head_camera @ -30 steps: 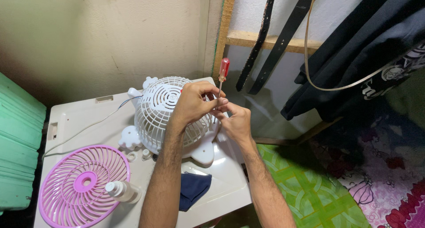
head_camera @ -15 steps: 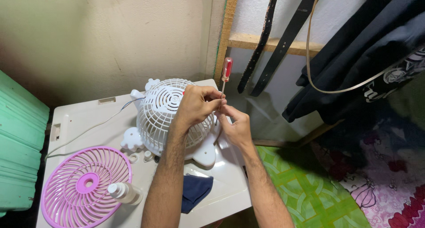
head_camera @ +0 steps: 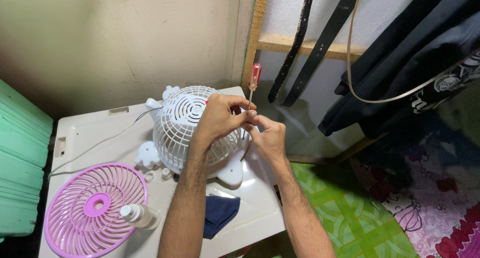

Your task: The person wipes the white fan cage with a blue cloth, then reattaches the cage to the fan base. They secure the cage using a screwdriver and tighten the screws. The person then attaches the front grill to the fan.

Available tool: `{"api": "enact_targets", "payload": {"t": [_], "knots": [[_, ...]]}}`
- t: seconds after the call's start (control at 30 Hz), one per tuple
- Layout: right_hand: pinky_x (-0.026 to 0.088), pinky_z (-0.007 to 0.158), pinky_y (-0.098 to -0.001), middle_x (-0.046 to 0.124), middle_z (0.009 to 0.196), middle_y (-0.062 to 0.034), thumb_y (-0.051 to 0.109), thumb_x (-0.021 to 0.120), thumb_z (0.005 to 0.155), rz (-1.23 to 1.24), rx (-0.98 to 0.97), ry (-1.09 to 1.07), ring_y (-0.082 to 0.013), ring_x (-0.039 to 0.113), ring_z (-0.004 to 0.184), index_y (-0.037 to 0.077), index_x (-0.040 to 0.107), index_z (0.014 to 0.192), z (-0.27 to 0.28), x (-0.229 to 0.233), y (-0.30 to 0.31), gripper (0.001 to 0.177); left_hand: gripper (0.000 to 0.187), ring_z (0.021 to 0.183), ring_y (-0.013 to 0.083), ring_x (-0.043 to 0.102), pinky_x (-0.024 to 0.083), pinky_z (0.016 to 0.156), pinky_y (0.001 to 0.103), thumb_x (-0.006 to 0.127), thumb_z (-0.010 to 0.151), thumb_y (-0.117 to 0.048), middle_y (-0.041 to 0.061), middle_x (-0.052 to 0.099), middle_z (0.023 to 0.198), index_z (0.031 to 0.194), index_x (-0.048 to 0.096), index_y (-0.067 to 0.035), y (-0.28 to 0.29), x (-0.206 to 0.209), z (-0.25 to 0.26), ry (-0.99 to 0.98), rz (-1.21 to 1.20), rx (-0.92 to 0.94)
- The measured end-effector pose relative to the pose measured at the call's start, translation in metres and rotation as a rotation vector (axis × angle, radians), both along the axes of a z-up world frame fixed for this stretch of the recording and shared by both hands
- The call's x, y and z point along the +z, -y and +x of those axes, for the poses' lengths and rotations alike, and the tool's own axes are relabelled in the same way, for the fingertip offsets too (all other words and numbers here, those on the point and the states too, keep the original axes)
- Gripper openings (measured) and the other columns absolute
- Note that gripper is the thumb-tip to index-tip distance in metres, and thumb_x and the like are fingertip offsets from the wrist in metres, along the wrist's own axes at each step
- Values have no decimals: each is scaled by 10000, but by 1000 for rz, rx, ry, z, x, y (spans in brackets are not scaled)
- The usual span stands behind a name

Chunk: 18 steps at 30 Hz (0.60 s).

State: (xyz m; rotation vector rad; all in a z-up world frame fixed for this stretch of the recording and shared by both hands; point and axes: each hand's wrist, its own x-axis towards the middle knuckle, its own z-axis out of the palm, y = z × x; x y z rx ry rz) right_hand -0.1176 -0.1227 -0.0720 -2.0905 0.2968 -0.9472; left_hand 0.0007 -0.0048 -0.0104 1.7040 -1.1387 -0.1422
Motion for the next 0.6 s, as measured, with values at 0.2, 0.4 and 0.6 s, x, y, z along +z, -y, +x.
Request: {"api": "enact_targets", "payload": {"t": [0.2, 0.4, 0.6], "knots": [[568, 647, -291, 793, 833, -90, 85, 808, 819, -31, -32, 17, -137, 763, 714, 74, 797, 948, 4, -3, -7, 130, 208, 617, 96, 725, 575, 546, 257, 888, 781, -175, 67, 770, 718, 855, 767, -23, -1, 2, -4, -73, -58, 54], [571, 659, -284, 799, 829, -78, 112, 833, 829, 29, -58, 9, -113, 762, 726, 67, 799, 952, 4, -9, -3, 135, 163, 735, 93, 779, 629, 635, 243, 842, 818, -128, 62, 797, 797, 887, 758, -7, -2, -1, -2, -133, -193, -10], [609, 819, -289, 807, 980, -88, 86, 772, 882, 178, 137, 23, -138, 773, 917, 18, 730, 1171, 0, 6, 7, 300, 105, 699, 93, 762, 595, 609, 239, 775, 882, -103, 64, 796, 777, 926, 784, -8, -2, -2, -1, -111, -186, -17]]}}
